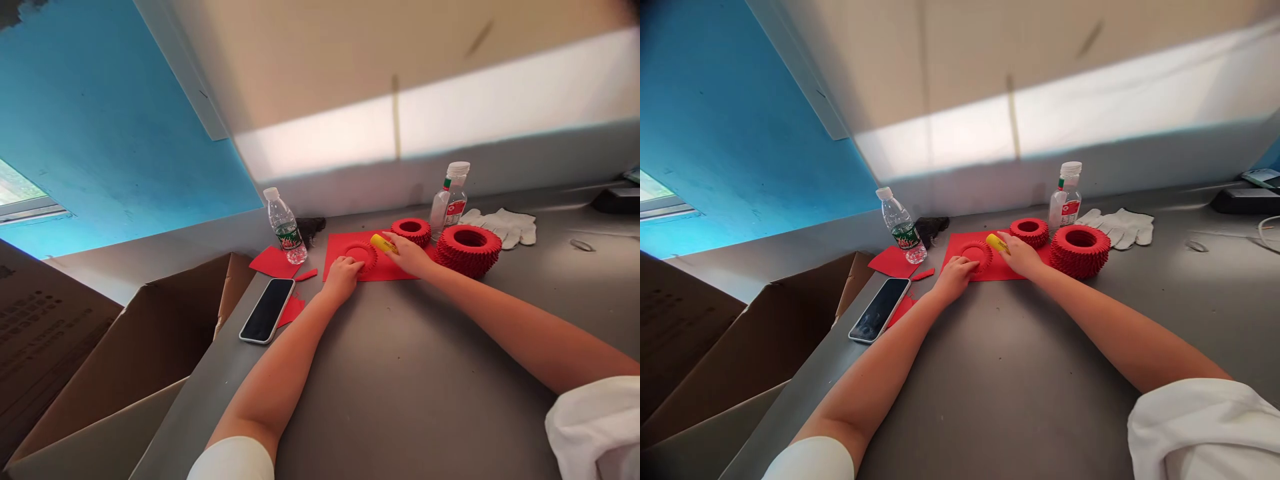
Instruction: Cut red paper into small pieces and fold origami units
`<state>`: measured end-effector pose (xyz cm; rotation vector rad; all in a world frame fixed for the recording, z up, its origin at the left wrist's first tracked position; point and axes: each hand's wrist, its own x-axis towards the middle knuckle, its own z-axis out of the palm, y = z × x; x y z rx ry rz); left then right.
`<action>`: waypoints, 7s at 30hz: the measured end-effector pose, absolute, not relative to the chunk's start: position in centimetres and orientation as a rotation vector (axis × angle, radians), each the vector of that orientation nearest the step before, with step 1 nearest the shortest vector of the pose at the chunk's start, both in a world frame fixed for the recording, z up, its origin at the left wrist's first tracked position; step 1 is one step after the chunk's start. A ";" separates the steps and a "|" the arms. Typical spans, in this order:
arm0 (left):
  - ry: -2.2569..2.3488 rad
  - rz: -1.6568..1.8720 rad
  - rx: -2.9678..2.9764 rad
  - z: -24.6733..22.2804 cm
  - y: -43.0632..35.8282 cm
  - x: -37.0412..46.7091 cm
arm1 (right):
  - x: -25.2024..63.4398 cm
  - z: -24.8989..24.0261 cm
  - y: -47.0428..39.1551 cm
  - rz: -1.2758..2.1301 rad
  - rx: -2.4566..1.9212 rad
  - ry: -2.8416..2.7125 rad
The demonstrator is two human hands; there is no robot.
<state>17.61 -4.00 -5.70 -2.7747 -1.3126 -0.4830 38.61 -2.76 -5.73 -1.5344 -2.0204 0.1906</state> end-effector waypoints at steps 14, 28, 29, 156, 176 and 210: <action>-1.090 -0.625 -2.933 -6.8 -6.9 18.9 | 37.1 -6.0 -1.5 0.238 -1.496 -1.948; -1.096 -0.752 -2.951 -7.5 -6.1 18.3 | 41.6 2.2 -5.6 0.092 -1.336 -1.681; -1.096 -0.750 -2.954 -7.5 -6.1 18.3 | 42.7 2.8 -6.1 0.053 -1.322 -1.621; -1.734 -1.789 -2.014 -2.6 -2.9 11.8 | 38.0 -7.6 -5.0 0.401 -1.551 -1.496; -1.595 -1.322 -2.593 -5.3 -4.2 13.9 | 37.6 -8.0 -5.3 0.273 -1.433 -1.500; -2.374 -1.987 -2.576 -4.2 -2.6 15.8 | 45.4 -7.2 -3.1 -0.614 -1.744 -2.085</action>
